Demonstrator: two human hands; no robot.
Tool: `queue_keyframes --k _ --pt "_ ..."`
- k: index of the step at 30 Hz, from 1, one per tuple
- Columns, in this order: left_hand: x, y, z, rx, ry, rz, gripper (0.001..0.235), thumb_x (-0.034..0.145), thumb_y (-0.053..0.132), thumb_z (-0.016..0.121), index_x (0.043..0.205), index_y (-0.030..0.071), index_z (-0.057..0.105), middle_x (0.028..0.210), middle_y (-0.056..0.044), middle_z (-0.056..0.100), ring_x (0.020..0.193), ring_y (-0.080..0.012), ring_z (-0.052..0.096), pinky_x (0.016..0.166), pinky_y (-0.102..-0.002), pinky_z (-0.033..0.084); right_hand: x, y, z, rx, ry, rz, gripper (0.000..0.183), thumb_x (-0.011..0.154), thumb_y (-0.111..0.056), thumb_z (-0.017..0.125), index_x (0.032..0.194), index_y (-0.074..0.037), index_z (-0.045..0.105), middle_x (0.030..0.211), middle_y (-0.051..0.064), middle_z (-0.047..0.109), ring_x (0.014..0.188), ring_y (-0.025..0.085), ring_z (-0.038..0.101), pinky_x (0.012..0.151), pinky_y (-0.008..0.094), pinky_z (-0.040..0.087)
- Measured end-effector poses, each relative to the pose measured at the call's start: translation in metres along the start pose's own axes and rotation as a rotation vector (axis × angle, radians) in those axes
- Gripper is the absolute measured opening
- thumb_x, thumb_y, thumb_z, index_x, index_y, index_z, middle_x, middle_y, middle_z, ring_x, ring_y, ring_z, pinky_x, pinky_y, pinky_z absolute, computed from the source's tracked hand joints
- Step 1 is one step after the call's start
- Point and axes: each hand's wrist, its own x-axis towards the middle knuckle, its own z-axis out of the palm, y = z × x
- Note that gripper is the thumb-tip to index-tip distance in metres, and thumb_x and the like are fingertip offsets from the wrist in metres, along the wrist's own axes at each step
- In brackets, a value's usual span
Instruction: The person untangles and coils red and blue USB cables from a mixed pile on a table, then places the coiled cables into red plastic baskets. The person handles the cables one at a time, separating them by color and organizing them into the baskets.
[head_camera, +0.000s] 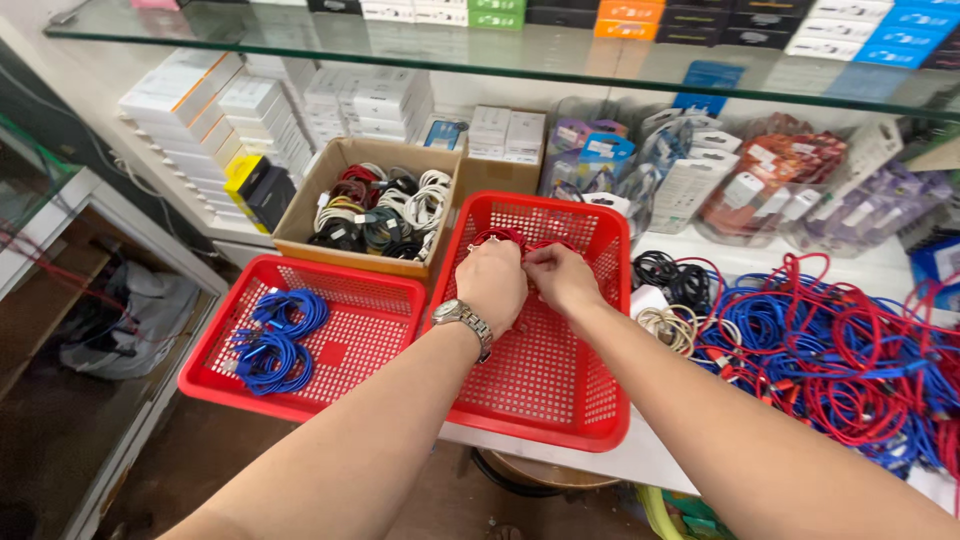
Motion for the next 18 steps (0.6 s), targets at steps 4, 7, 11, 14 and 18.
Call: queue_keyframes --k 4,7,11,14,18 --pt "0.013 0.041 -0.005 -0.073 0.034 0.059 0.019 0.086 0.019 0.069 0.094 0.001 0.071 0.098 -0.022 0.072 0.095 -0.0372 0.071 0.082 -0.048 0.057 -0.005 -0.004 -0.051 0.189 -0.028 -0.046 0.026 0.096 -0.023 0.065 0.114 -0.005 0.069 0.092 0.004 0.074 0.079 0.012 0.069 0.069 0.028 0.057" --pt "0.021 0.079 -0.004 -0.088 -0.010 0.066 0.019 0.090 0.019 0.066 0.094 0.002 0.073 0.095 -0.024 0.073 0.094 -0.0381 0.073 0.083 -0.048 0.059 -0.014 -0.004 -0.092 0.198 0.036 -0.076 0.027 0.096 -0.021 0.067 0.115 -0.003 0.069 0.090 0.009 0.073 0.074 0.015 0.067 0.067 0.030 0.056" --pt "0.021 0.128 -0.001 -0.148 0.081 0.170 0.021 0.089 0.021 0.066 0.091 0.001 0.073 0.092 -0.024 0.073 0.089 -0.0406 0.072 0.080 -0.050 0.058 -0.034 0.000 -0.149 0.273 0.076 -0.075 0.026 0.096 -0.020 0.066 0.116 -0.003 0.069 0.094 0.008 0.073 0.073 0.014 0.066 0.066 0.028 0.056" --pt "0.018 0.172 0.000 -0.193 0.068 0.199 0.021 0.090 0.021 0.065 0.090 0.002 0.074 0.090 -0.024 0.072 0.089 -0.0399 0.072 0.081 -0.050 0.058 -0.053 0.005 -0.194 0.281 0.115 -0.107 0.026 0.097 -0.020 0.065 0.116 -0.003 0.069 0.096 0.008 0.075 0.074 0.014 0.067 0.065 0.028 0.055" --pt "0.009 0.235 0.004 -0.281 0.077 0.202 0.021 0.091 0.022 0.063 0.092 0.006 0.077 0.089 -0.022 0.073 0.090 -0.0391 0.072 0.083 -0.049 0.057 -0.074 0.022 -0.265 0.302 0.139 -0.118 0.025 0.097 -0.019 0.063 0.116 -0.003 0.068 0.097 0.008 0.074 0.078 0.013 0.070 0.066 0.028 0.055"
